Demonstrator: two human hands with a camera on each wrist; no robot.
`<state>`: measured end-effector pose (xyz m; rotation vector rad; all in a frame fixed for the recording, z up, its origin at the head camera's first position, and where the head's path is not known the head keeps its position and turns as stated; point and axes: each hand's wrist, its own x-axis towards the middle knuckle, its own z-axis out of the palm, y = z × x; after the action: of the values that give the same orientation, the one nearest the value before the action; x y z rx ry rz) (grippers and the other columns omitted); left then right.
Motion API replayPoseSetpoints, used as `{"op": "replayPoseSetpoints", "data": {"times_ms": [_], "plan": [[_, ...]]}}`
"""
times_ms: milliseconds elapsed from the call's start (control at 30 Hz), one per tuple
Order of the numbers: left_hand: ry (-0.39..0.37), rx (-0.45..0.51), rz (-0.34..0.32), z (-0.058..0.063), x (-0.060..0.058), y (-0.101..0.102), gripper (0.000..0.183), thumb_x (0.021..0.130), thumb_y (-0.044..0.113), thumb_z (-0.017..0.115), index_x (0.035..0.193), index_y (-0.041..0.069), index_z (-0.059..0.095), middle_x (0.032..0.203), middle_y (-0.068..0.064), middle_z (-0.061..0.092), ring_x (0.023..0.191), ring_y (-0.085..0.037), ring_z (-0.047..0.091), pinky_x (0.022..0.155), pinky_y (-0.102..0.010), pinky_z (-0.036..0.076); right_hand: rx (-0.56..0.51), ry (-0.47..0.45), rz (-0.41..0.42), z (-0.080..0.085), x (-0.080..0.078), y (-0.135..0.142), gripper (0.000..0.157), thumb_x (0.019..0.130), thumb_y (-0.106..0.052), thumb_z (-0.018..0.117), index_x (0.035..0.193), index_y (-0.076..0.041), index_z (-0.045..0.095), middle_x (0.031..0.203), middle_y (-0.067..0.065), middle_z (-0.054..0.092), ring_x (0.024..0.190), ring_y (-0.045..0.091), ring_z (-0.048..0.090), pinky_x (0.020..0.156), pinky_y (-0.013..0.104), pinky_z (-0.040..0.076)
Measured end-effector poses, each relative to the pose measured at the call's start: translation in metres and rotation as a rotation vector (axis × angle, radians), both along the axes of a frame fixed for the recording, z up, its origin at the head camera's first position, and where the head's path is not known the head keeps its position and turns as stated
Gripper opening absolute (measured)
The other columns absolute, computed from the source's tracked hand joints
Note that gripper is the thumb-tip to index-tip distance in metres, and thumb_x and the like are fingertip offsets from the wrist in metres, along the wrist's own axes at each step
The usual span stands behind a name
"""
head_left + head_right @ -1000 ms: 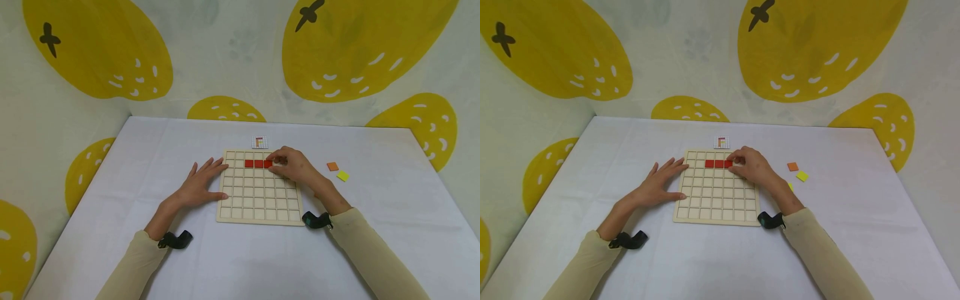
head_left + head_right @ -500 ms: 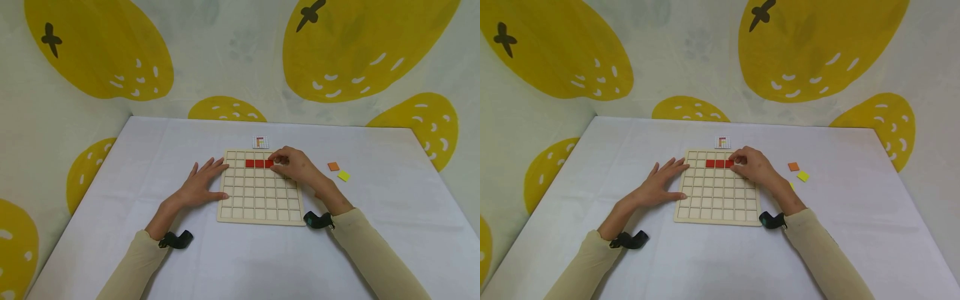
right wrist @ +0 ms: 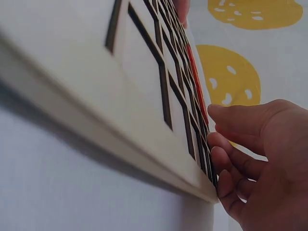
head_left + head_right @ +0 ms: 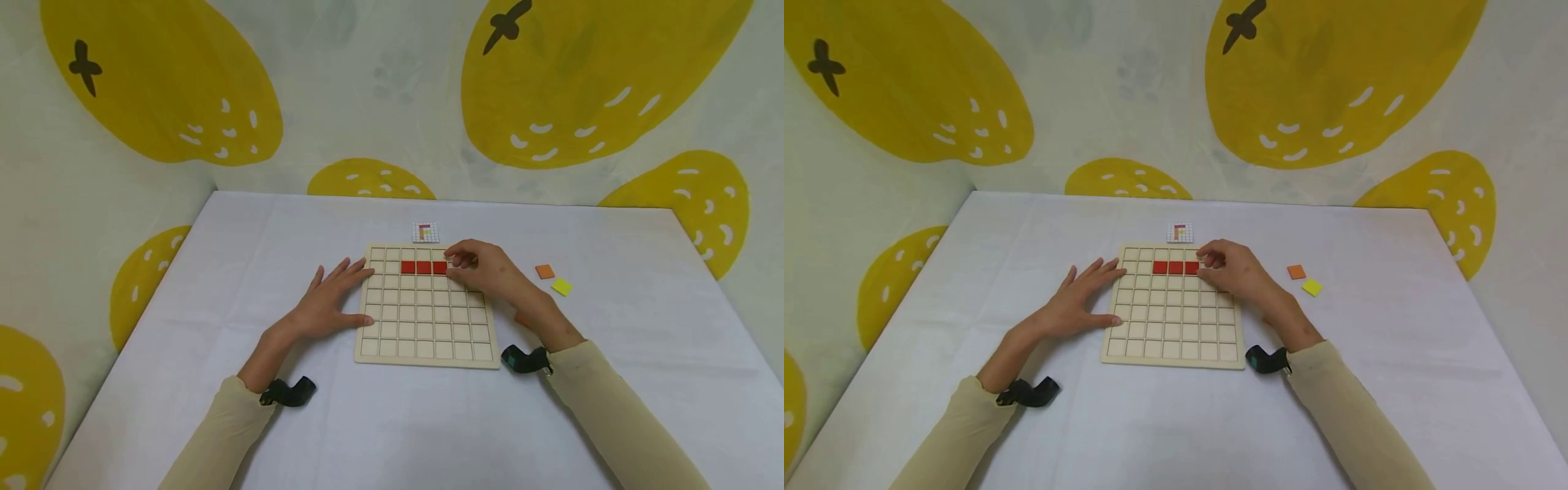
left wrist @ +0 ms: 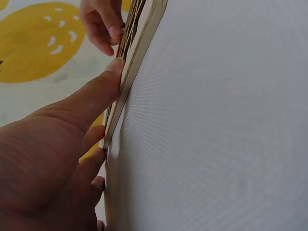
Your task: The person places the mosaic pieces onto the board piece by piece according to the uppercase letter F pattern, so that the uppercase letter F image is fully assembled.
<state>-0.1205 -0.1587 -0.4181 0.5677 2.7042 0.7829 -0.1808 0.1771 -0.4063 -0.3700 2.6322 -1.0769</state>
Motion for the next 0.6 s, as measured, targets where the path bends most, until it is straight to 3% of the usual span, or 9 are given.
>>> {"op": "replayPoseSetpoints", "data": {"times_ms": [233, 600], "plan": [[0.004, 0.008, 0.000, 0.000, 0.001, 0.000, 0.090, 0.088, 0.045, 0.082, 0.163, 0.024, 0.037, 0.176, -0.001, 0.022, 0.166, -0.030, 0.009, 0.130, -0.066, -0.005, -0.044, 0.036, -0.032, 0.004, 0.006, 0.014, 0.032, 0.099, -0.020, 0.072, 0.130, -0.012, 0.068, 0.111, 0.009, 0.069, 0.103, 0.024, 0.061, 0.092, 0.037, 0.050], [0.005, 0.013, -0.004, 0.001, 0.001, 0.000, 0.090, 0.088, 0.045, 0.082, 0.163, 0.022, 0.037, 0.176, -0.001, 0.022, 0.166, -0.031, 0.009, 0.130, -0.067, -0.005, -0.026, 0.149, -0.064, 0.002, 0.007, 0.038, 0.025, 0.100, -0.018, 0.071, 0.123, -0.009, 0.072, 0.104, 0.009, 0.071, 0.098, 0.021, 0.061, 0.082, 0.023, 0.049]]}}
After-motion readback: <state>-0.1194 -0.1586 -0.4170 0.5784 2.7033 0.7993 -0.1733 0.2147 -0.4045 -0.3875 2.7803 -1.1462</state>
